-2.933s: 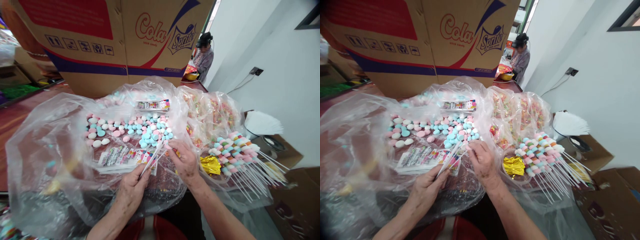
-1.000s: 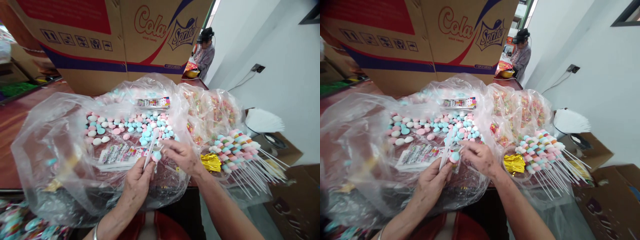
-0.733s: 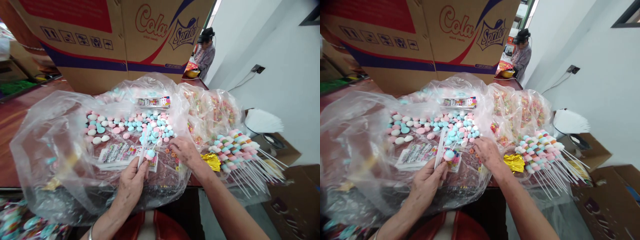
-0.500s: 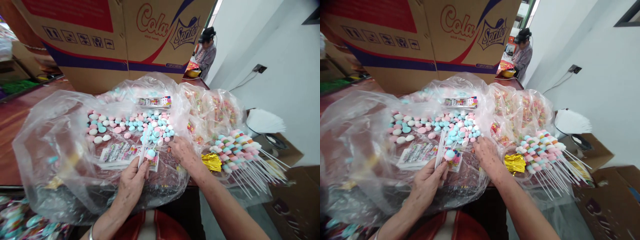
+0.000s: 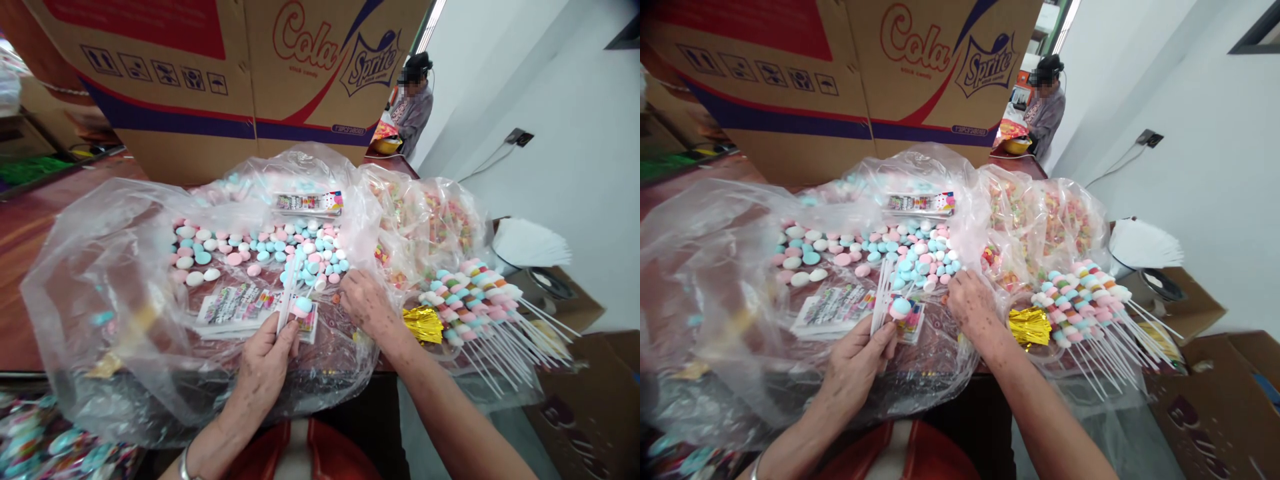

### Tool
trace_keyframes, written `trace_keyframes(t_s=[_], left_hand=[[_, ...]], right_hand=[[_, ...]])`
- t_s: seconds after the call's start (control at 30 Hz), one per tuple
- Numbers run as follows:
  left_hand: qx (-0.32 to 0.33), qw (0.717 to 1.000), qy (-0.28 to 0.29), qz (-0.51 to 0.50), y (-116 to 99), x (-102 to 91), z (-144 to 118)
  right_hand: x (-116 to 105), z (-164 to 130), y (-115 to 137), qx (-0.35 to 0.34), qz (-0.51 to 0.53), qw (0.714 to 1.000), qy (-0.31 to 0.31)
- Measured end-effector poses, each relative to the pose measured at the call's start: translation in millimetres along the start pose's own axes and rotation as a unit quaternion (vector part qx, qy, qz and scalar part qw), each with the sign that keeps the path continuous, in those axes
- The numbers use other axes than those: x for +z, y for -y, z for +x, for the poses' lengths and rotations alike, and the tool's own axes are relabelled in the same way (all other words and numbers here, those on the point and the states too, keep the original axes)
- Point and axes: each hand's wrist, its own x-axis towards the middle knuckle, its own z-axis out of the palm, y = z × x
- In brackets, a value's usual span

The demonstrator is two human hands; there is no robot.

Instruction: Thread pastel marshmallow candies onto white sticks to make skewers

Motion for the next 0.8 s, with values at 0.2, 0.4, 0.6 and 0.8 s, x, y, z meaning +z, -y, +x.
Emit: trace_keyframes(t_s=[0.2,0.4,0.6,0.8], left_hand=[[0.002,1.0,0.006,-0.003,0,-0.7,0],[0.006,1.0,0.01,0.0,-1,-0.7,1],[0.003,1.0,0.014,-0.005,4,-1.5,0],[-0.011,1.0,0.023,-0.006,1,-0.6,0]], right_hand=[[0,-5,7,-0.01,0.044,0.999,-0.028],[12,-1,15,-0.045,-0.004,0.999,-0.002],[6,6,12,-0.052,0.011,0.998,0.046],[10,2,12,-0.034,0.042,0.999,0.011]])
